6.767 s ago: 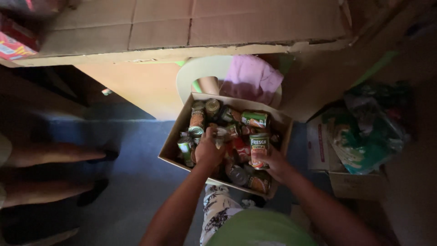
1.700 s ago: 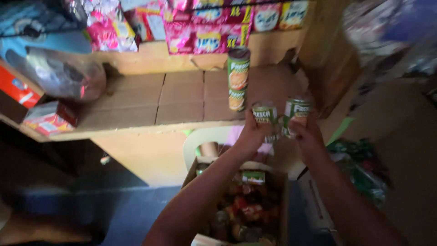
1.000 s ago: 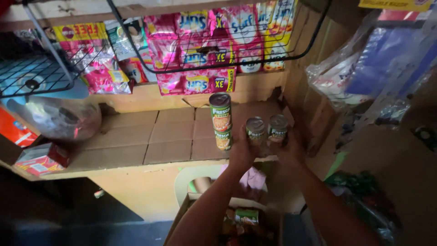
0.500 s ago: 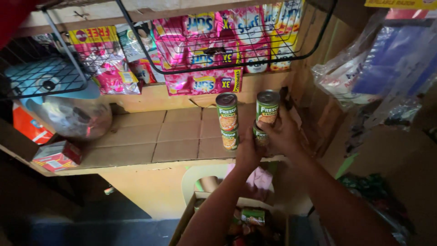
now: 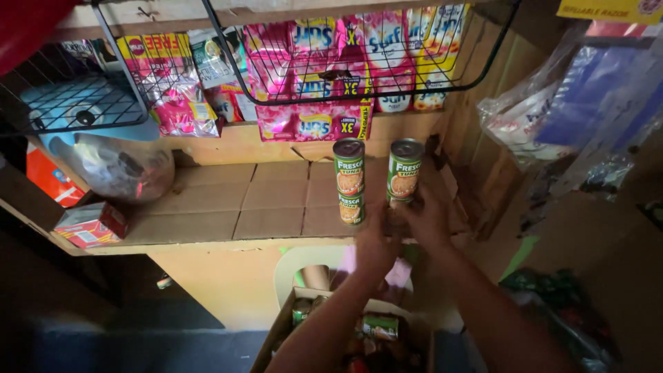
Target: Organizing and stocking canned goods on a shelf from a box.
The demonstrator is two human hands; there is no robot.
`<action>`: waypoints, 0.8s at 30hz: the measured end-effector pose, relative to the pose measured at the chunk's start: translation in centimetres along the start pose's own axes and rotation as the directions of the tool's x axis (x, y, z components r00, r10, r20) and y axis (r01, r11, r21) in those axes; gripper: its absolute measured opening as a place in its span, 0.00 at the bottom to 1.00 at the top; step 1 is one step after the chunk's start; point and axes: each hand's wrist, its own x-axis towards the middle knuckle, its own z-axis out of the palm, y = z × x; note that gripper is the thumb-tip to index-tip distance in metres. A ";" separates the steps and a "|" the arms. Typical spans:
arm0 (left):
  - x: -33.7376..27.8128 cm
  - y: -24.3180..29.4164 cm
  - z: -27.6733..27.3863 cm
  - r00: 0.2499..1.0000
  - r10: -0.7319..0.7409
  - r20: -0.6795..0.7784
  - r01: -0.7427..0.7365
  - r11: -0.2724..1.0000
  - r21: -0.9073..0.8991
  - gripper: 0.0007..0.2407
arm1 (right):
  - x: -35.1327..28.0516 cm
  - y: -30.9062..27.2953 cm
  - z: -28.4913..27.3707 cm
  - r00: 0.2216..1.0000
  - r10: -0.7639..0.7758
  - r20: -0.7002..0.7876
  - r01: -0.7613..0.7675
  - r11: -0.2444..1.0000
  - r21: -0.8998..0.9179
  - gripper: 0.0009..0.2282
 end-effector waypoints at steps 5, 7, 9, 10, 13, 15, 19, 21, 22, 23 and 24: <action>-0.7 -2.6 -3.4 0.971 0.057 -0.233 -0.006 0.977 0.214 0.25 | -0.6 -2.5 1.0 0.982 0.175 -0.069 -0.180 0.980 -0.084 0.28; 1.1 -2.8 -5.2 0.950 0.055 -0.306 0.022 0.970 0.241 0.27 | -0.2 -2.8 1.3 0.983 0.164 -0.077 -0.164 0.986 0.004 0.30; 3.6 -2.6 -6.6 0.967 -0.024 -0.253 0.009 0.998 -0.060 0.33 | 0.4 -3.3 1.5 0.996 0.006 -0.084 -0.020 0.986 -0.164 0.31; 4.3 -2.4 -7.0 0.968 -0.024 -0.251 0.009 0.998 -0.060 0.33 | 0.4 -3.4 1.7 0.996 0.007 -0.086 -0.021 0.986 -0.163 0.31; 6.1 -1.8 -7.4 0.998 -0.061 0.034 0.068 0.754 -0.653 0.42 | 0.9 -4.1 2.1 0.984 0.151 -0.097 -0.169 0.962 -0.214 0.25; 6.3 -1.7 -7.3 0.995 0.049 0.085 0.013 0.789 -0.614 0.34 | 0.9 -4.9 2.9 0.972 0.217 -0.092 -0.235 0.915 -0.328 0.25; 5.5 -4.1 -4.7 0.999 0.032 -0.033 -0.044 0.879 -0.474 0.27 | -0.1 -5.4 4.6 0.978 0.174 -0.116 -0.204 0.915 -0.347 0.27; 5.5 -4.4 -4.2 0.991 -0.073 -0.109 0.036 0.950 -0.310 0.25 | -0.2 -5.3 5.0 0.994 0.066 -0.091 -0.092 0.941 -0.326 0.26; 5.0 -3.5 -4.7 0.991 -0.063 -0.117 0.024 0.950 -0.311 0.25 | -0.6 -5.3 5.0 0.995 0.053 -0.089 -0.079 0.942 -0.327 0.26; 4.5 -2.6 -5.3 0.991 -0.074 -0.114 0.036 0.952 -0.305 0.25 | -1.0 -5.4 5.1 0.986 0.139 -0.095 -0.161 0.938 -0.306 0.26; 4.0 -1.7 -5.8 0.990 -0.085 -0.111 0.049 0.953 -0.298 0.24 | -1.3 -5.4 5.1 0.970 0.224 -0.098 -0.243 0.927 -0.285 0.26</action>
